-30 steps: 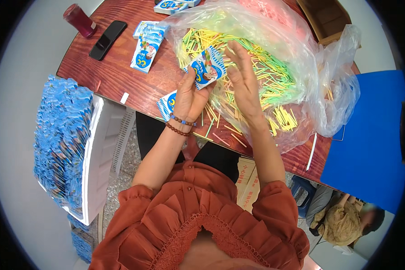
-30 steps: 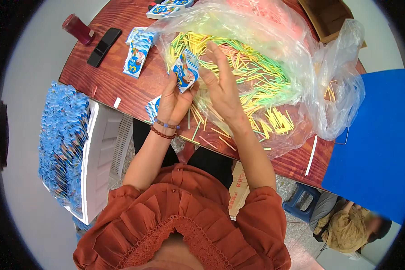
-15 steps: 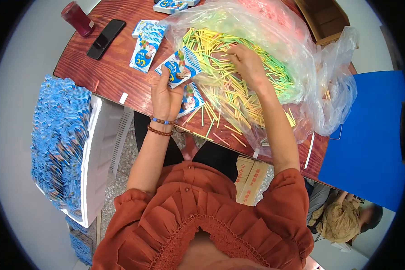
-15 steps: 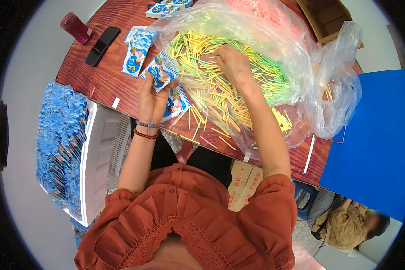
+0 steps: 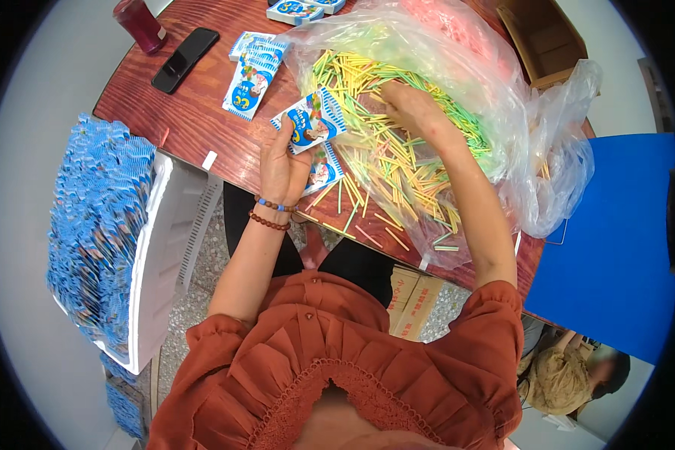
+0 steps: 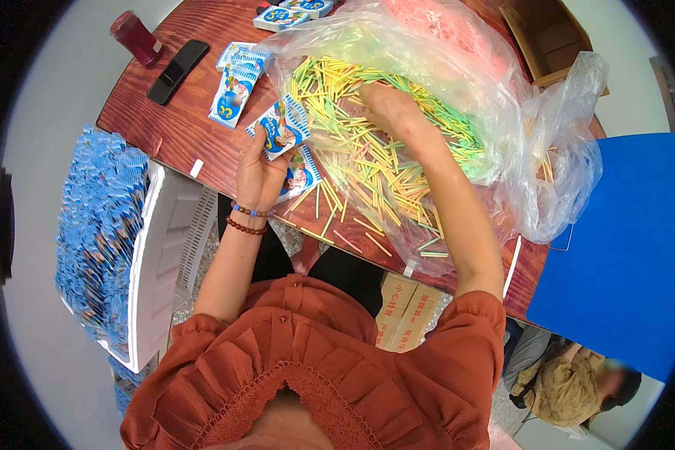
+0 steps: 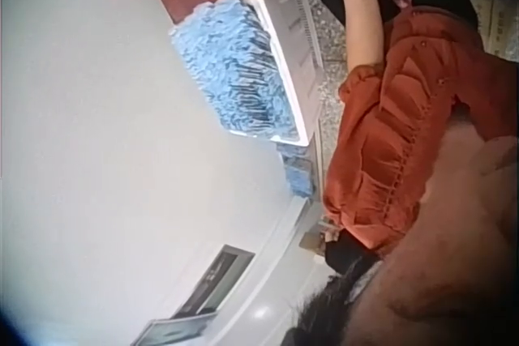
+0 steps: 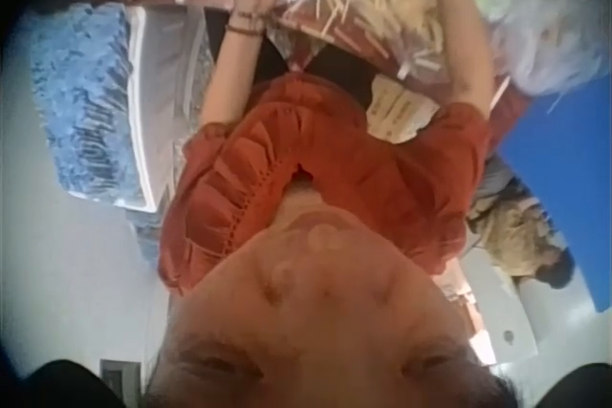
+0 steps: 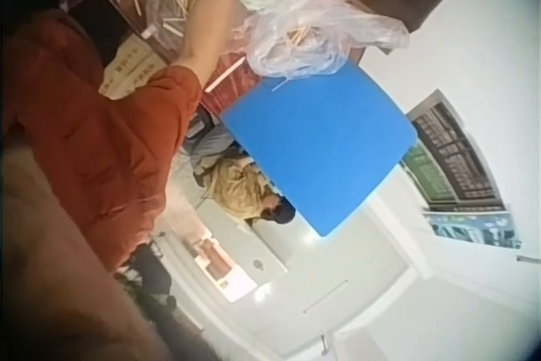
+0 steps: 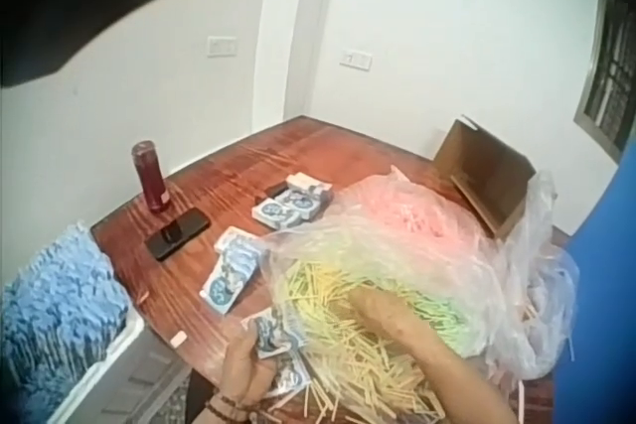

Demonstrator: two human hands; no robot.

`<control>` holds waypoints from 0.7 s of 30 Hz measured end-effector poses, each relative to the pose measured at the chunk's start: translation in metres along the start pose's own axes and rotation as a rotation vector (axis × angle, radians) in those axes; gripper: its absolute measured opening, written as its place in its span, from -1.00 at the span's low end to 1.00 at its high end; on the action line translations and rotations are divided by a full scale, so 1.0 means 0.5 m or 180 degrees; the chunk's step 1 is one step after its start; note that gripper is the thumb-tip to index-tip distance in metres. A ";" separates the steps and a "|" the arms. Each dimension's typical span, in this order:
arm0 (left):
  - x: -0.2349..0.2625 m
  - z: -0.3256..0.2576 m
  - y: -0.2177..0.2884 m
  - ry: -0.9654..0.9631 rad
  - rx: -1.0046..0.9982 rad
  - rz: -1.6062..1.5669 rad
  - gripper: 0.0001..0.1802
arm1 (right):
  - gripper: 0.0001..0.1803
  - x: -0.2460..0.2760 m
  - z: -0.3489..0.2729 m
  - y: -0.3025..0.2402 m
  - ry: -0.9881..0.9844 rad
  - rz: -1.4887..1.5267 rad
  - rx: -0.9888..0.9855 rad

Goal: The recorder is filling small blue packets with shredded paper filler and placing them into a large storage crate at a workstation.

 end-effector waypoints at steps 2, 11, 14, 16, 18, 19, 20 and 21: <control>-0.003 0.001 -0.005 -0.0027 0.0002 -0.0040 -0.68 | -0.86 0.008 -0.019 0.020 0.0116 0.0096 -0.0110; -0.019 0.000 -0.016 -0.0157 0.0100 -0.0164 -0.67 | -0.83 0.055 -0.092 0.045 0.1572 0.1990 -0.0043; -0.022 -0.002 -0.017 -0.0127 0.0122 -0.0159 -0.67 | -0.86 0.071 -0.106 0.013 0.1755 0.2337 -0.0248; -0.026 -0.002 -0.019 -0.0126 0.0145 -0.0146 -0.67 | -0.86 0.087 -0.123 -0.017 0.2239 0.3528 -0.0266; -0.025 -0.006 -0.017 -0.0123 0.0129 -0.0118 -0.66 | -0.87 0.100 -0.120 -0.091 0.2330 0.3887 -0.0077; -0.027 -0.007 -0.017 -0.0125 0.0129 -0.0114 -0.66 | -0.87 0.102 -0.119 -0.122 0.2428 0.4232 0.0112; -0.027 -0.009 -0.016 -0.0088 0.0124 -0.0135 -0.66 | -0.87 0.095 -0.116 -0.142 0.2428 0.4236 0.0116; -0.030 -0.008 -0.017 -0.0063 0.0124 -0.0161 -0.66 | -0.86 0.091 -0.114 -0.159 0.2404 0.4262 0.0164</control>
Point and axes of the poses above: each hand's wrist, its own z-axis towards the middle knuckle, its own x-axis out of the back of the hand, y = z × x, the point moved 6 cm from there along z, towards the middle knuckle, and after that the axes turned 15 degrees about z, right-handed, at the moved point
